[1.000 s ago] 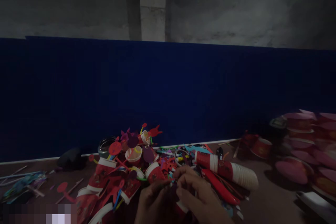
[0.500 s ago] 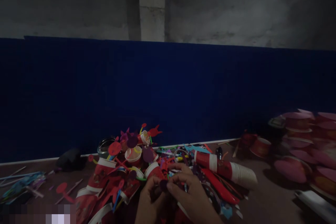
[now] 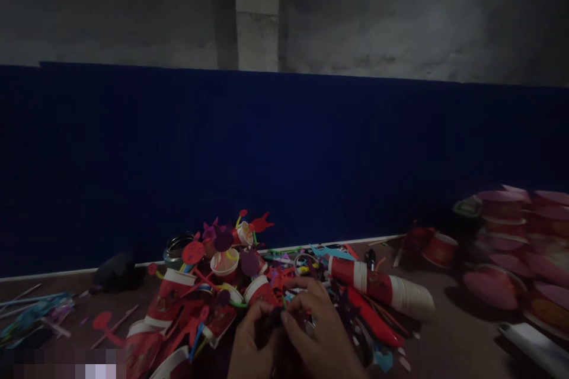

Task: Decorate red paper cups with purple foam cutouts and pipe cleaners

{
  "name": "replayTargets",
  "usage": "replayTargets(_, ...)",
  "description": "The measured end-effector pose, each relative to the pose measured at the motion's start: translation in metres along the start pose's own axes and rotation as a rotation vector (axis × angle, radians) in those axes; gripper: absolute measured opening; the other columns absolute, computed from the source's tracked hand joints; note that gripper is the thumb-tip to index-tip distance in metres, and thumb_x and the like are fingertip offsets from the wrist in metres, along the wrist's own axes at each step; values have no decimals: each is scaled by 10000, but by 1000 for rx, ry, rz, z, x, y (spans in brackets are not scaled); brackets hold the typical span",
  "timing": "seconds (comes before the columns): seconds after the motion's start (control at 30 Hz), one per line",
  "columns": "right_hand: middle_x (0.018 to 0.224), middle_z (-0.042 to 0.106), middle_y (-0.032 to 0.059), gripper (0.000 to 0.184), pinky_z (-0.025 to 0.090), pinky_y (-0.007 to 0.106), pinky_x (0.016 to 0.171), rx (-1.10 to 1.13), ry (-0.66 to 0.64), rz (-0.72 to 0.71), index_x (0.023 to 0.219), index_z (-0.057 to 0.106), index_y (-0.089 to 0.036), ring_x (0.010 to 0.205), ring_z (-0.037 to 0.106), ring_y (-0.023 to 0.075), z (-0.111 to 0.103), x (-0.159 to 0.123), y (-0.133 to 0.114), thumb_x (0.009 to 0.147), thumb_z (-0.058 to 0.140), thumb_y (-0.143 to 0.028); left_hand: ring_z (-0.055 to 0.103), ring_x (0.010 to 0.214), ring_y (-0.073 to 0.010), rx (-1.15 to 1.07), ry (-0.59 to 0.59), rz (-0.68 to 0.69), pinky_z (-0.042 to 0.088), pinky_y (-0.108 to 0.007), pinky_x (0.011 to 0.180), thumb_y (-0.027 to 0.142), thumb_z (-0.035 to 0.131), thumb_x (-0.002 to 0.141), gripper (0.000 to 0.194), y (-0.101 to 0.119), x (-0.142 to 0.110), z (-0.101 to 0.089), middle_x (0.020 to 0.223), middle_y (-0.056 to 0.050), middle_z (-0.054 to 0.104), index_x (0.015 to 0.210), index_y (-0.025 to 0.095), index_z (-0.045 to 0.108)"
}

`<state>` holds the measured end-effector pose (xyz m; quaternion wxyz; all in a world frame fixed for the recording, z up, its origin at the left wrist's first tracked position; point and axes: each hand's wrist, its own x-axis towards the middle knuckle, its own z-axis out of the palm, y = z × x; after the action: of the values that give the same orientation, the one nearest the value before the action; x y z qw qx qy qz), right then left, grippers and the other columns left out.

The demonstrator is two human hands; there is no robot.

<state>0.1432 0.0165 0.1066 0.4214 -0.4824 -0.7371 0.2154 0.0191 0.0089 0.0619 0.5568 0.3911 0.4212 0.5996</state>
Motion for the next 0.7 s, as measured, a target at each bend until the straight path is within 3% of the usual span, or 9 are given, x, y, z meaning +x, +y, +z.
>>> replayTargets(0.17,1036,593,86,113,433,341,851,-82,4,-68,670,570,-187,1018,534,224,0,-1,1,722,519,-99,514,615,-136,-5,-17,-35,415,-233,601,492,709,582,365,0,-1,-2,633,18,581,722,176,593)
replayTargets(0.27,1020,600,79,149,456,335,819,-126,2,-104,657,579,-186,999,539,223,1,0,6,711,505,-68,502,606,-129,83,-14,-61,410,-222,579,484,694,611,340,0,1,-3,615,24,572,702,176,584)
replayTargets(0.4,1012,610,82,180,476,337,799,-177,11,-231,724,627,-189,965,557,213,0,-1,6,774,486,-90,502,584,-124,37,-14,-78,418,-224,548,478,687,623,323,2,4,-4,599,22,577,693,183,577)
replayTargets(0.57,983,622,82,161,481,331,805,-149,221,-414,889,605,-200,949,570,204,-24,-8,-16,801,497,-118,565,557,-136,-21,115,-42,463,-241,544,456,725,582,326,9,5,-3,582,9,593,650,183,561)
replayTargets(0.63,847,643,51,108,500,288,719,-130,223,-390,850,591,-207,824,603,181,-39,-12,-21,799,512,-154,552,495,-119,-57,157,-67,458,-228,507,483,709,598,350,11,7,-3,528,24,583,650,183,535)
replayTargets(0.7,710,643,17,102,489,234,573,-144,101,-247,755,590,-215,637,606,146,-53,-16,-20,800,502,-190,541,449,-111,-97,233,-86,451,-223,474,504,704,594,378,11,11,-4,498,33,585,674,186,517)
